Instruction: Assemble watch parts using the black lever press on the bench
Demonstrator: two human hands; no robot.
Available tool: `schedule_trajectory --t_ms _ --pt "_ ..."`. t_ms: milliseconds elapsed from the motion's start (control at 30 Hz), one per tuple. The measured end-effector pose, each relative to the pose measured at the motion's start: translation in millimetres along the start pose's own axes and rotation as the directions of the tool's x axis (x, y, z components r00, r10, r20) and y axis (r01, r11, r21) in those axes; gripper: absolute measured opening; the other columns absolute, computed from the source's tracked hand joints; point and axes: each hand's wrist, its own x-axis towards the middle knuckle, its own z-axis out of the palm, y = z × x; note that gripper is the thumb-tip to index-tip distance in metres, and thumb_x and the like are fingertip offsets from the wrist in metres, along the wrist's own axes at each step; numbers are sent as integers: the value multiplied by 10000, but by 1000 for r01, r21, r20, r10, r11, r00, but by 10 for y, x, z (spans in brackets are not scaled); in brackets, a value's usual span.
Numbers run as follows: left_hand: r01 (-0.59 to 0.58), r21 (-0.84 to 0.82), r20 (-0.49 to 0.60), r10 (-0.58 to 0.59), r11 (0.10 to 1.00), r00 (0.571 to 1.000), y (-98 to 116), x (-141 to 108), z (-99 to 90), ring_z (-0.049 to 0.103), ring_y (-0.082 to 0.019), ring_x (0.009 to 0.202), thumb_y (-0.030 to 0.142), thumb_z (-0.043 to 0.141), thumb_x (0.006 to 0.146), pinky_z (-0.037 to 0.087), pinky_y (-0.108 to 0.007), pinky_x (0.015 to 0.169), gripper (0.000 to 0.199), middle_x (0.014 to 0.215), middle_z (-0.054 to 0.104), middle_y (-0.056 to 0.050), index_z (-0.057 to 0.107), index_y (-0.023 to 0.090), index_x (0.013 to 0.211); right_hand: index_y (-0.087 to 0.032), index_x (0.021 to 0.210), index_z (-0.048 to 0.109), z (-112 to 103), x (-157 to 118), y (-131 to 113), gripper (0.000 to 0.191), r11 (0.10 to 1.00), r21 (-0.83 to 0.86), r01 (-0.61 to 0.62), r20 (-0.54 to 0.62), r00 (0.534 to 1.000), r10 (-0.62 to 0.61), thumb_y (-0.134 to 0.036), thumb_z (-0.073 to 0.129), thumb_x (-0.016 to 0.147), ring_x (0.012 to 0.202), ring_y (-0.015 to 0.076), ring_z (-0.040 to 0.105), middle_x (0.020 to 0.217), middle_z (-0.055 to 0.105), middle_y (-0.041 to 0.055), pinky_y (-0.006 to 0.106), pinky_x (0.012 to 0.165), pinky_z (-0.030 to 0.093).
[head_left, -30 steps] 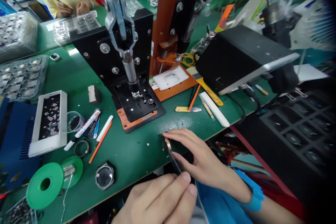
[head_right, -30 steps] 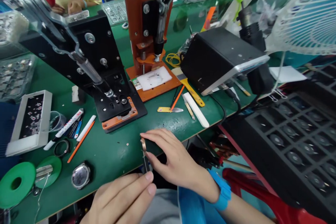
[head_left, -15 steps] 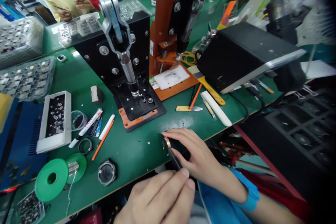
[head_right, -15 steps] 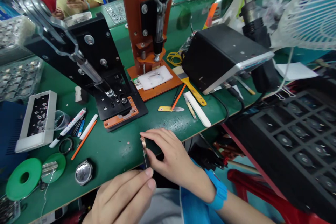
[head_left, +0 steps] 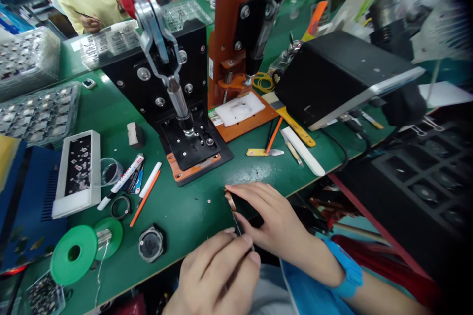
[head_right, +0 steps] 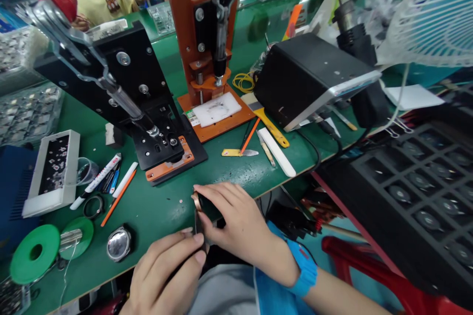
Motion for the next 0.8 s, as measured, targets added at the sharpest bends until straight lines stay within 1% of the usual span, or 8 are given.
schedule_trajectory --t_ms 100,200,333,467,667,800 --pt "-4 -15 -28 3 1000 1000 -13 -49 20 738 -166 1052 80 568 1045 633 -253 944 157 985 804 -50 718 124 1030 -194 1379 587 36 -5 -15 366 999 -34 33 -23 999 -34 -191 590 1013 1064 221 694 1237 741 69 404 897 585" --pt "17 -18 1 -17 1000 1000 -11 -79 19 729 -167 1089 74 573 1042 632 -253 947 156 1024 800 -60 722 121 1051 -176 1385 589 51 1 -24 371 996 -64 59 -25 998 -61 -191 587 1014 1040 223 697 1235 744 74 404 880 595" --pt "40 -41 -39 -41 998 998 1 -99 30 716 -172 1133 12 606 998 625 -254 966 164 1073 789 -73 725 105 1063 -159 1378 599 55 12 -28 364 994 -80 73 -37 996 -76 -191 587 1015 1024 223 702 1212 751 83 388 869 606" --pt "57 -53 -41 -60 997 997 0 -107 63 712 -174 1140 -13 611 981 623 -254 980 174 1074 784 -77 729 94 1050 -164 1382 600 59 13 -29 367 993 -86 75 -44 996 -79 -192 586 1016 1002 226 704 1199 755 84 385 852 610" --pt "44 -58 -38 -46 997 998 -20 -108 64 714 -179 1143 19 603 1003 627 -261 982 153 1072 785 -86 730 91 1052 -174 1395 592 53 9 -16 378 998 -52 46 -30 998 -48 -196 594 1018 1022 230 692 1210 747 77 405 862 612" --pt "23 -31 -32 -24 999 999 -8 -98 59 719 -171 1142 53 586 1026 618 -259 995 165 1073 794 -69 735 116 1054 -191 1457 552 -4 -10 30 410 1000 16 24 29 999 -24 -231 582 1050 1054 222 683 1234 736 81 395 894 613"
